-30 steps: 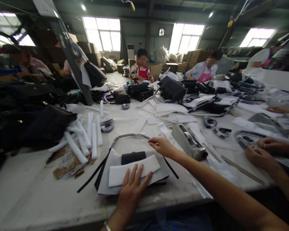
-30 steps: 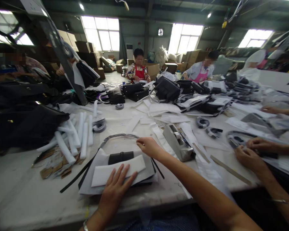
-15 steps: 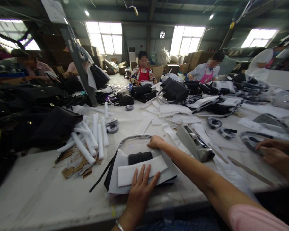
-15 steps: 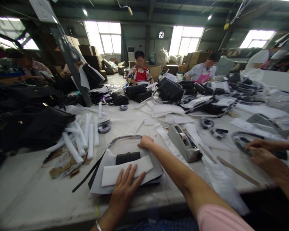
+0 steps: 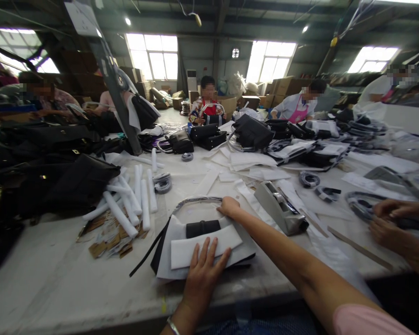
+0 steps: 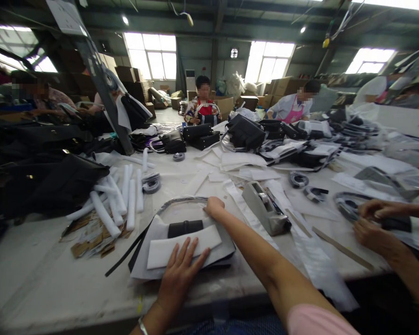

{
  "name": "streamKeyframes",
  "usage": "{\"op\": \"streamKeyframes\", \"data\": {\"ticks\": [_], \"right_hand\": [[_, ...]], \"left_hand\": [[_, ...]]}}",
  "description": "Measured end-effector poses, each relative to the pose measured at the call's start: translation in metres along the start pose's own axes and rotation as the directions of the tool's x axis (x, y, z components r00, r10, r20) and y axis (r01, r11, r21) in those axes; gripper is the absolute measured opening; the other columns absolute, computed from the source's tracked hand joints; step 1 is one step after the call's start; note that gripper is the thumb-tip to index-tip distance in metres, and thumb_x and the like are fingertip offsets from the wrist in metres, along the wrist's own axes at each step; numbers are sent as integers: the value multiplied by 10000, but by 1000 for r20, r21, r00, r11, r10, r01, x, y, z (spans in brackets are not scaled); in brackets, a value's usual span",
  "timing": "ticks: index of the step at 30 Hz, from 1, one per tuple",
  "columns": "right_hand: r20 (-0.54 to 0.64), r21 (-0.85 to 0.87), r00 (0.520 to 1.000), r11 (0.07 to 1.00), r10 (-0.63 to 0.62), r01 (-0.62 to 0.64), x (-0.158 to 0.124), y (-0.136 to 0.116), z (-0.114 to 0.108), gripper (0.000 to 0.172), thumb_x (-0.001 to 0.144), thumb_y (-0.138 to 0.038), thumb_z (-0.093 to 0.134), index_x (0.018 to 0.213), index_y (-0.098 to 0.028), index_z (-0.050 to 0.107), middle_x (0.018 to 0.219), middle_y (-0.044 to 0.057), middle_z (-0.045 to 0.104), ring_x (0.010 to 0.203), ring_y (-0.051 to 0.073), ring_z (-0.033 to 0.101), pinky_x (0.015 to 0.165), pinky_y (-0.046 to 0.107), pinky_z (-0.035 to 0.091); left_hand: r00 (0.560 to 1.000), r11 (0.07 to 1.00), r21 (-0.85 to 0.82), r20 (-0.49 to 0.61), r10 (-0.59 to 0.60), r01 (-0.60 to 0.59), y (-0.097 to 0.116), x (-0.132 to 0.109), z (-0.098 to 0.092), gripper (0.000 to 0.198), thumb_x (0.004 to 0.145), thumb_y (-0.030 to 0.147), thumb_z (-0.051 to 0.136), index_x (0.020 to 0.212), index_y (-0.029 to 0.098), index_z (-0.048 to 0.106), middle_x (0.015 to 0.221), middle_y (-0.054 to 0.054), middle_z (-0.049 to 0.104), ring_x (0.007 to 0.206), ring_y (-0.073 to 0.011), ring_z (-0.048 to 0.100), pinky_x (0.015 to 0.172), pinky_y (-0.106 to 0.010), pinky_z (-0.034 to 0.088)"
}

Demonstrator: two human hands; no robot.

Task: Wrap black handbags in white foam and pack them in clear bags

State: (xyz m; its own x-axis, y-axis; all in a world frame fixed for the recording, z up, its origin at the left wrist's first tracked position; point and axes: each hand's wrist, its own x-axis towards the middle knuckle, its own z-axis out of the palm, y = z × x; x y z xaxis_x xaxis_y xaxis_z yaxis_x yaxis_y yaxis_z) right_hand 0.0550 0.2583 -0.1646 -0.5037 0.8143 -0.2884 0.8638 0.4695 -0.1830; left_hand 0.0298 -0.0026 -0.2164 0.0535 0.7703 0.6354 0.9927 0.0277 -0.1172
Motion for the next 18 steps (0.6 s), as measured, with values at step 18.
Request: {"op": "streamKeyframes", "data": {"ticks": [18], "right_hand": [[-117, 808, 951, 529, -287, 259, -46, 43, -26, 427, 865, -310, 697, 1258, -169, 607, 1050, 67, 773, 973, 159, 721, 838, 229, 540]], "left_hand": [[992, 1000, -1, 121, 28, -28, -5, 4, -4, 548, 1000, 251, 431, 1512, 404, 309, 1485, -53, 525, 1383, -269, 467, 1088, -486, 460]]}}
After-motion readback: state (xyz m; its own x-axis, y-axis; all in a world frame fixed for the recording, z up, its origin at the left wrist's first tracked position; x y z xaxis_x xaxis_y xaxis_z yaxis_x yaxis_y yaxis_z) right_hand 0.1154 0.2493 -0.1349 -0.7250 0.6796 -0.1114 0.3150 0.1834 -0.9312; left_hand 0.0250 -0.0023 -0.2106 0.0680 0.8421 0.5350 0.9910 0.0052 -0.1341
